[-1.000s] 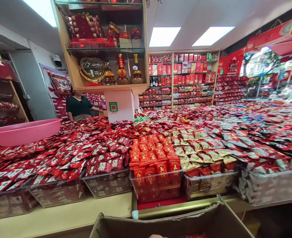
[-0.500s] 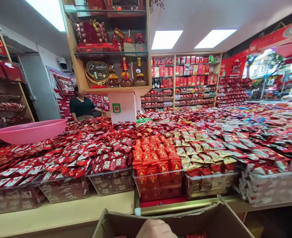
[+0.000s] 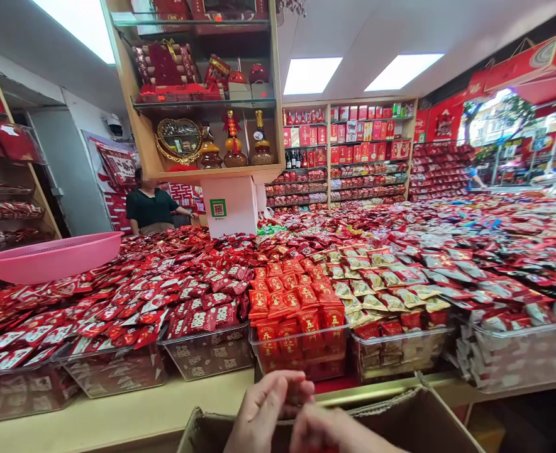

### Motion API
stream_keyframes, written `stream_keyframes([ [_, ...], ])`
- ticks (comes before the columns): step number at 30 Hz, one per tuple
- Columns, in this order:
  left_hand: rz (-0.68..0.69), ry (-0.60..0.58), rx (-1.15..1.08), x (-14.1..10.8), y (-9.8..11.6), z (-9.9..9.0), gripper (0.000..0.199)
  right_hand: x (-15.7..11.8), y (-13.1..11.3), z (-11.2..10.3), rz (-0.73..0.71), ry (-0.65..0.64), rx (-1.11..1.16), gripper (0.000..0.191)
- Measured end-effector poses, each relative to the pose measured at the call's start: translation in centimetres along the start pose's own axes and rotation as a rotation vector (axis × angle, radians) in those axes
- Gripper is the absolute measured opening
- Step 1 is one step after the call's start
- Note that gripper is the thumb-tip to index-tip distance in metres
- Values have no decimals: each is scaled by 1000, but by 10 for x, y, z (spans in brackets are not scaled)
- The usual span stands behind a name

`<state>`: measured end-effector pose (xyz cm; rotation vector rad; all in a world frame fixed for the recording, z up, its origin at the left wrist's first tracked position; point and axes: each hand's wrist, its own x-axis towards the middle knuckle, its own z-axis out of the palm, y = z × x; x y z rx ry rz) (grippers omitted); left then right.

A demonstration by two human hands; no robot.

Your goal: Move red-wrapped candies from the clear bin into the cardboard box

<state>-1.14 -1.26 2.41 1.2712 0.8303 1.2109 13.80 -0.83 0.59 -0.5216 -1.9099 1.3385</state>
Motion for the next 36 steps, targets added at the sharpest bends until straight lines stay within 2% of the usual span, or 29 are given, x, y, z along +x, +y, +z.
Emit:
stream_keyframes([
  [2,-77,29,-221,1,4,3,32,7,-6,-11,11,61,223,18],
  [4,-131,32,-293,2,5,6,31,10,-12,-20,24,150,444,27],
  [6,-184,32,-307,4,3,10,30,11,-15,-24,30,207,524,32],
  [9,-208,28,-234,7,0,14,32,9,-14,-24,6,269,482,39],
  [12,-207,6,-115,8,-1,13,24,5,-10,-18,37,266,433,41],
  [16,-178,115,28,9,0,9,24,1,-5,-13,48,349,294,42],
  [21,-132,196,87,8,5,7,26,3,-3,-22,229,304,257,23],
  [23,-165,188,7,6,9,8,30,4,-5,-30,164,318,69,14],
  [25,-252,146,-81,5,14,10,37,3,-8,-36,-26,326,-210,7],
  [27,-322,80,-80,5,18,12,37,2,-10,-42,-208,296,-415,19],
  [29,-292,60,-43,6,22,13,31,2,-11,-44,-272,304,-468,28],
  [31,-211,85,-43,10,25,14,34,4,-12,-44,-233,380,-340,33],
  [33,-146,104,-63,14,30,17,40,7,-13,-42,-127,448,-38,33],
  [36,-96,102,-31,19,34,24,43,11,-17,-39,30,444,335,36],
])
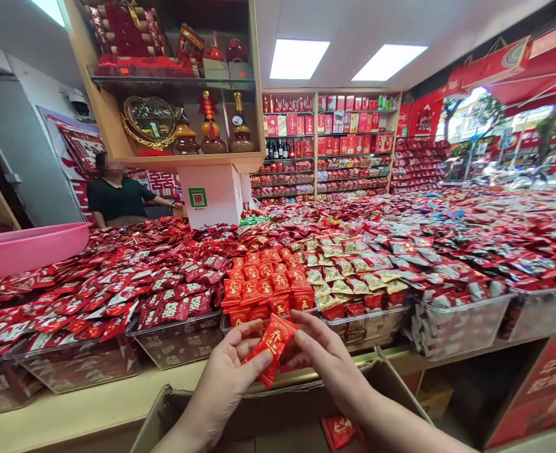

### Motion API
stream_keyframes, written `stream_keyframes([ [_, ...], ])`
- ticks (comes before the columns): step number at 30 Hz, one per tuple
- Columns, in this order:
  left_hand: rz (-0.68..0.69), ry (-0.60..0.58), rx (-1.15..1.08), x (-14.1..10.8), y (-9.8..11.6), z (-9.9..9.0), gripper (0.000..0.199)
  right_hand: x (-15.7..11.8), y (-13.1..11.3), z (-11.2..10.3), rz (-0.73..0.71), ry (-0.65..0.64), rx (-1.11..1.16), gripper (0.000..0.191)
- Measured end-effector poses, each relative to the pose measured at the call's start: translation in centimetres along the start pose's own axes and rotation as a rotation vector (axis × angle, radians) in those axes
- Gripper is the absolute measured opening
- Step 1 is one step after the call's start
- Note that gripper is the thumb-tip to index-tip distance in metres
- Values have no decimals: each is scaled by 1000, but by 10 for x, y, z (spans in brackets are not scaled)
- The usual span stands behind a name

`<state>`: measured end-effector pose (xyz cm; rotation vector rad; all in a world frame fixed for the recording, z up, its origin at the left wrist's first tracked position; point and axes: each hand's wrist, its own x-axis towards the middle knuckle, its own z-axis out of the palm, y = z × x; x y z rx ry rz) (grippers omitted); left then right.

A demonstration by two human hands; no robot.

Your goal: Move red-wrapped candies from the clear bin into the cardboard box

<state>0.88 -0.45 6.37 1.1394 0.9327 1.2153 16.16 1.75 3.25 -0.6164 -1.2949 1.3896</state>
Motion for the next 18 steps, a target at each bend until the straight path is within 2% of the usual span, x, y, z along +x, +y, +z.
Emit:
stream_keyframes([
  [2,17,-12,43,-1,0,5,46,0,0,2,39,-3,32,35],
  [5,9,-41,125,-6,-3,12,48,-1,1,1,23,-2,6,30],
  [9,32,-50,262,-10,-1,18,27,-4,1,-4,8,-36,-45,32],
  [11,23,-38,293,-10,2,21,23,-4,0,-6,15,-37,-47,32],
  [13,-9,7,241,-9,4,24,21,-3,0,-8,6,-28,-24,31],
  [18,-40,80,-91,-5,-3,23,19,-1,6,-5,-44,-58,5,37],
])
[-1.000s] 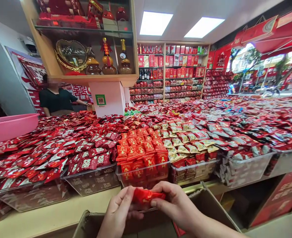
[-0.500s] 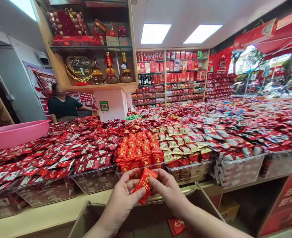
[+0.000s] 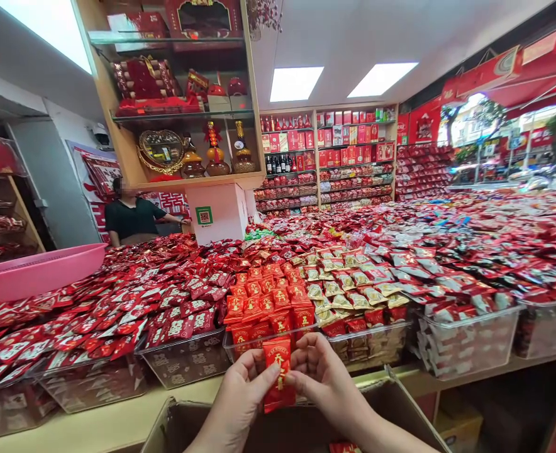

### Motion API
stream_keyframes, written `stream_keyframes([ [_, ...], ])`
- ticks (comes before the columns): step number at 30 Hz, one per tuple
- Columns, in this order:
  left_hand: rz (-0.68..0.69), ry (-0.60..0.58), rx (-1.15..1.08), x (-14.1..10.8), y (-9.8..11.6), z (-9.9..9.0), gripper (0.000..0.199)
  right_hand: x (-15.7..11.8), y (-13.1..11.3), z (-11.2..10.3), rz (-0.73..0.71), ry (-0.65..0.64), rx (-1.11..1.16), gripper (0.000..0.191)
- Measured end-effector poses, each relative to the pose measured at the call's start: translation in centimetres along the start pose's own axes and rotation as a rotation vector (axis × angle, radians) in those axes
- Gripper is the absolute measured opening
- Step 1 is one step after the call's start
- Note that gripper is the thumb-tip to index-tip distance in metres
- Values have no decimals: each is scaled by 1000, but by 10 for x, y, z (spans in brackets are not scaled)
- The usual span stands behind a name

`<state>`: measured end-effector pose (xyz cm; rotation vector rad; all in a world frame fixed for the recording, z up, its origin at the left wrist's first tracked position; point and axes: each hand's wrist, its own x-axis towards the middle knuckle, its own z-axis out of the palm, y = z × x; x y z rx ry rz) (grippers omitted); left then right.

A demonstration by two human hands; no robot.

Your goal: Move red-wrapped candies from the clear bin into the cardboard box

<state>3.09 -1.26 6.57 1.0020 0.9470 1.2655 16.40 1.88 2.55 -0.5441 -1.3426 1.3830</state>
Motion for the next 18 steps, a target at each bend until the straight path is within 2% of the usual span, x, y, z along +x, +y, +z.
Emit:
stream_keyframes([
  [3,-16,29,-48,4,-7,-9,20,1,4,6,9,-29,-78,31],
  [6,42,-3,82,9,-8,-23,23,3,3,11,7,-53,-191,28],
  [9,140,-90,422,15,1,-39,24,8,-3,10,-17,-60,-322,30],
  [11,235,-109,770,17,9,-49,30,10,-6,8,-27,-69,-384,31],
  [13,320,-178,1092,18,14,-56,25,11,-5,5,-5,-92,-396,31],
  [15,336,-276,1320,18,14,-60,21,10,-1,2,45,-141,-395,31],
  [18,334,-378,1544,21,7,-60,16,3,5,-4,200,-184,-431,25],
])
